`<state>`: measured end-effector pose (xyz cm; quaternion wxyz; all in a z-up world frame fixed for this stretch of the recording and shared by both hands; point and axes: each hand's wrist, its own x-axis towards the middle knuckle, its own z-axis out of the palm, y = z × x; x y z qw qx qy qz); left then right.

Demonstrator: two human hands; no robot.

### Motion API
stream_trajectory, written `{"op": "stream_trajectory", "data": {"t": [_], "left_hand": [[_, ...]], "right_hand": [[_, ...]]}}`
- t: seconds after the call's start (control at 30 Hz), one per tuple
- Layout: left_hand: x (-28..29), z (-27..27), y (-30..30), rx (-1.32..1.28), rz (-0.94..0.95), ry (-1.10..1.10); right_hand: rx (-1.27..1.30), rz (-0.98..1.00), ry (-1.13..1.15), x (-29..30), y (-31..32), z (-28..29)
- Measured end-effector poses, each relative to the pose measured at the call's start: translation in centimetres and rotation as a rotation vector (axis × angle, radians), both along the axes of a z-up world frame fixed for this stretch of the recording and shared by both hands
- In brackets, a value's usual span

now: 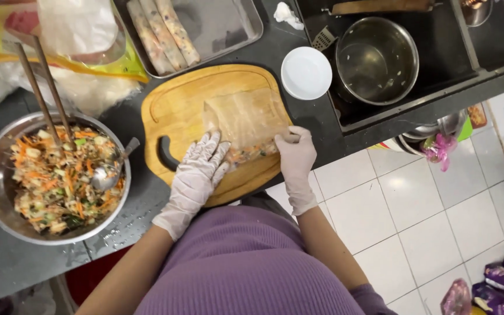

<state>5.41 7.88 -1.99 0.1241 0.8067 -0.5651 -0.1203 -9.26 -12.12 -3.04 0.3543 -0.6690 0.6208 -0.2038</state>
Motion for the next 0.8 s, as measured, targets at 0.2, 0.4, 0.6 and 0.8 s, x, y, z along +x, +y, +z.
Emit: {"op": "stream_trajectory", "data": {"t": [0.2, 0.4, 0.6, 0.8], "left_hand": [[0.1, 0.9, 0.2, 0.033, 0.017, 0.057], [0.8, -0.5, 0.0, 0.058, -0.008, 0.082], [0.9, -0.1, -0.1, 0.071, -0.008, 0.073], [0.8, -0.6, -0.2, 0.046, -0.013, 0.064]], "right_hand": [[-0.222, 0.072, -0.066, 0.1, 0.9, -1.4], [-0.116, 0.020, -0.165, -0.1, 1.3, 0.1], [-0.599, 0.301, -0.087, -0.4, 1.5, -0.4], [-0.766, 0.626, -0.213, -0.6, 0.6, -1.5]]}}
